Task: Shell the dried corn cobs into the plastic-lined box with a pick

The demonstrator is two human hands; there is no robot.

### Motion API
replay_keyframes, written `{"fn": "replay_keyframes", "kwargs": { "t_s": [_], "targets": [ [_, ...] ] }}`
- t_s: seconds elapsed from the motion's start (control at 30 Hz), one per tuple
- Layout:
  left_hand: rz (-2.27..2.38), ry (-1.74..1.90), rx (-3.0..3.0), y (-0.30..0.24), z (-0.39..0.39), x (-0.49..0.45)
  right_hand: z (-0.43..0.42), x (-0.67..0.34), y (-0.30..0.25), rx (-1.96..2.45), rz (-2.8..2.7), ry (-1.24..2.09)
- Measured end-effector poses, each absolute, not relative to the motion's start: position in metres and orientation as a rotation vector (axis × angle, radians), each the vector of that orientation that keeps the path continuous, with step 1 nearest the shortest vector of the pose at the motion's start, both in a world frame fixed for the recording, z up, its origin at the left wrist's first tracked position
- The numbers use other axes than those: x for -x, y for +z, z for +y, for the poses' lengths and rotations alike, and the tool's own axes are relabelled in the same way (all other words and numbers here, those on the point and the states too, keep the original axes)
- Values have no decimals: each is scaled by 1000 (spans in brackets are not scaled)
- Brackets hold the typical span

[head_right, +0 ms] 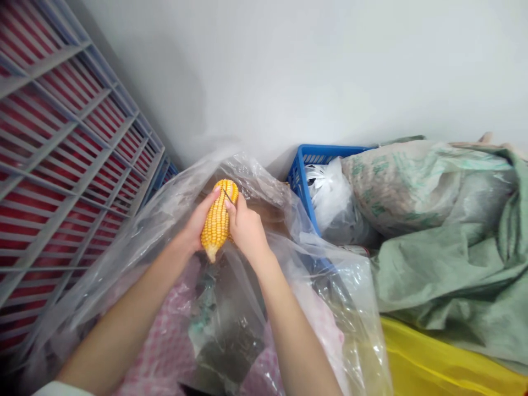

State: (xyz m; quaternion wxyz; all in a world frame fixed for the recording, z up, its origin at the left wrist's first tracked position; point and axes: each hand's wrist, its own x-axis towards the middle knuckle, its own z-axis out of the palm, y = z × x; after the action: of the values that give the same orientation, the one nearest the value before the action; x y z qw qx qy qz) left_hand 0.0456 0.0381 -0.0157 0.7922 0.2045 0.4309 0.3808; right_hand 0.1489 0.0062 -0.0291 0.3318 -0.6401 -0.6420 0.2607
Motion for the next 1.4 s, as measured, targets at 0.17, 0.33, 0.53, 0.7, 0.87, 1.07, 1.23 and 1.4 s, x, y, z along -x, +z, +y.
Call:
{"fn": "replay_keyframes", "kwargs": {
  "t_s": [0.17,0.33,0.53,0.7,0.87,1.07,1.23,1.4],
  "targets": [
    [949,830,-439,-22,41,-46,8,-143,-32,1823,-1693,534],
    [964,856,-475,-27,41,-48,9,-143,-35,1848,-1708,490],
    [939,836,-476,-25,40,-50,6,-145,-34,1866,-1705,431],
    [929,830,-488,-22,38,-49,7,-144,-34,1920,-1619,378],
    [906,759,-499,-16,38,-49,12,-151,-29,1855,-1388,478],
    [856,812,-525,-15,48,-44,3,-160,-11,1542,-1358,688],
    [825,804,-557,-18,50,-43,1,-164,-9,1511,-1508,714],
    [887,827,-662,-25,47,-43,0,-165,-11,1553,-1560,599]
  ]
}}
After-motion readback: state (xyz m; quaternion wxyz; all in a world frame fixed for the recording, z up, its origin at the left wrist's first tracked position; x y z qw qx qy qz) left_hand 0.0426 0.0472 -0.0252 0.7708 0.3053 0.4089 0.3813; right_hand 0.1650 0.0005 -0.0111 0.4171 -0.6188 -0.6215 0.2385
